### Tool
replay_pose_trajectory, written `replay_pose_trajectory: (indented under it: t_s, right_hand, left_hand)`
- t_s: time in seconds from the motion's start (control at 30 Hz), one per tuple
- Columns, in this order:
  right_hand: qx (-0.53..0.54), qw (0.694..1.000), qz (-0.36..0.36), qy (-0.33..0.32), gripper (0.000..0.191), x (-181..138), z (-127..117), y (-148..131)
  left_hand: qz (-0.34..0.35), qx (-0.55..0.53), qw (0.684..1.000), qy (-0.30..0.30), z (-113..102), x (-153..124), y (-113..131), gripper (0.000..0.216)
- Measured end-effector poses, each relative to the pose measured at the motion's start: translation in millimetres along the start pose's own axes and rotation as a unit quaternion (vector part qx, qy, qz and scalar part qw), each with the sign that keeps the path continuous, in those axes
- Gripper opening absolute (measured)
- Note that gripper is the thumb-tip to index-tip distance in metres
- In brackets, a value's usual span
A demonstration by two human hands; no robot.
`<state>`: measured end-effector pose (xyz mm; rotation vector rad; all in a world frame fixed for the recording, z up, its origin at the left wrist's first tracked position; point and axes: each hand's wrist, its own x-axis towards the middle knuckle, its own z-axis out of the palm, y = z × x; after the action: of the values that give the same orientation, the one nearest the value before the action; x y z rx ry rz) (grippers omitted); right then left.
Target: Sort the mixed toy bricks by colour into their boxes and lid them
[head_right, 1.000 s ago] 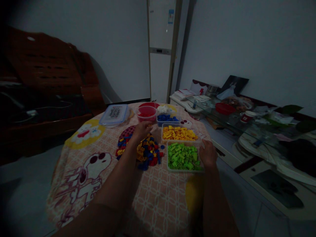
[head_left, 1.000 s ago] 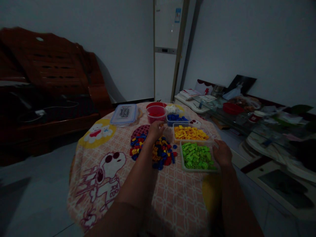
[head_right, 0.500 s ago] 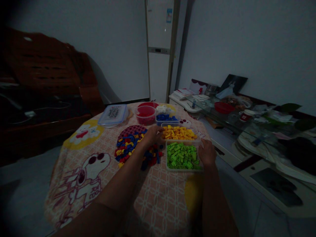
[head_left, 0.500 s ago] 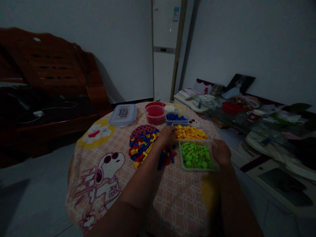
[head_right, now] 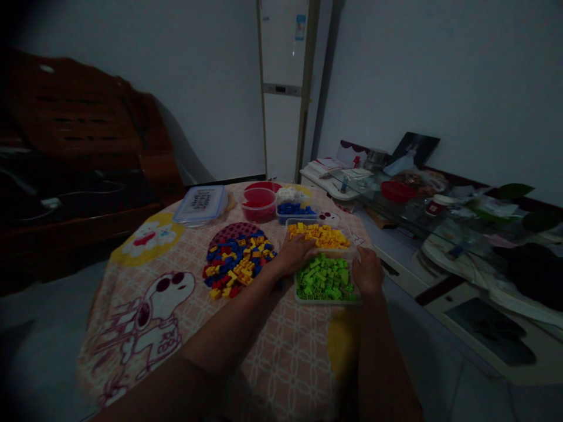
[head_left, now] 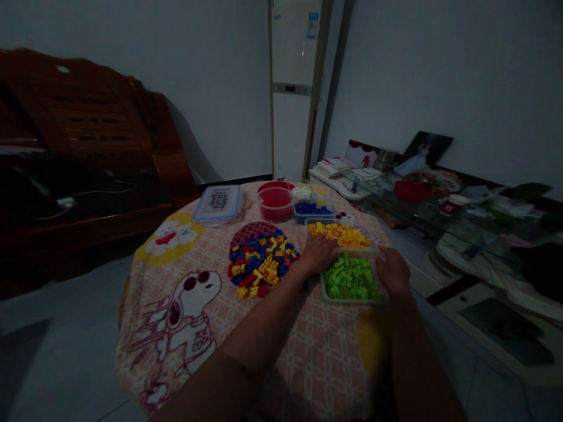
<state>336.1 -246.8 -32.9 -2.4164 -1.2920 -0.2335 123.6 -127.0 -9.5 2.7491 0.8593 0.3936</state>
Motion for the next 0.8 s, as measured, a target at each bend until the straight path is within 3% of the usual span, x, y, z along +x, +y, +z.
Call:
replay_pose_trajectory:
  t_s: [0.23, 0.37, 0.43, 0.6, 0.8]
  right_hand:
    - [-0.007, 1.000, -0.003, 0.008, 0.042, 0.1, 1.6, 1.0]
    - [-0.005, 1.000, -0.006, 0.016, 0.042, 0.8, 3.3, 2.5]
    - [-0.006, 1.000, -0.006, 0.013, 0.042, 1.0, 3.4, 2.7]
    - [0.001, 1.000, -0.004, 0.009, 0.043, 0.3, 2.3, 1.9]
    - [0.010, 1.000, -0.010, 0.018, 0.043, -0.2, 4.2, 3.8]
  left_hand:
    - [-0.005, -0.027, 0.999, 0.023, -3.2, 5.2, -3.8, 0.047]
    - [-0.046, -0.064, 0.993, 0.092, -25.8, 1.6, -30.4, 0.038]
    - [-0.105, -0.070, 0.986, 0.105, -39.1, -4.9, -50.7, 0.035]
    - [-0.206, -0.025, 0.975, 0.082, -57.2, -26.1, -94.9, 0.035]
    - [-0.240, 0.016, 0.971, 0.020, -45.5, -30.7, -109.3, 0.033]
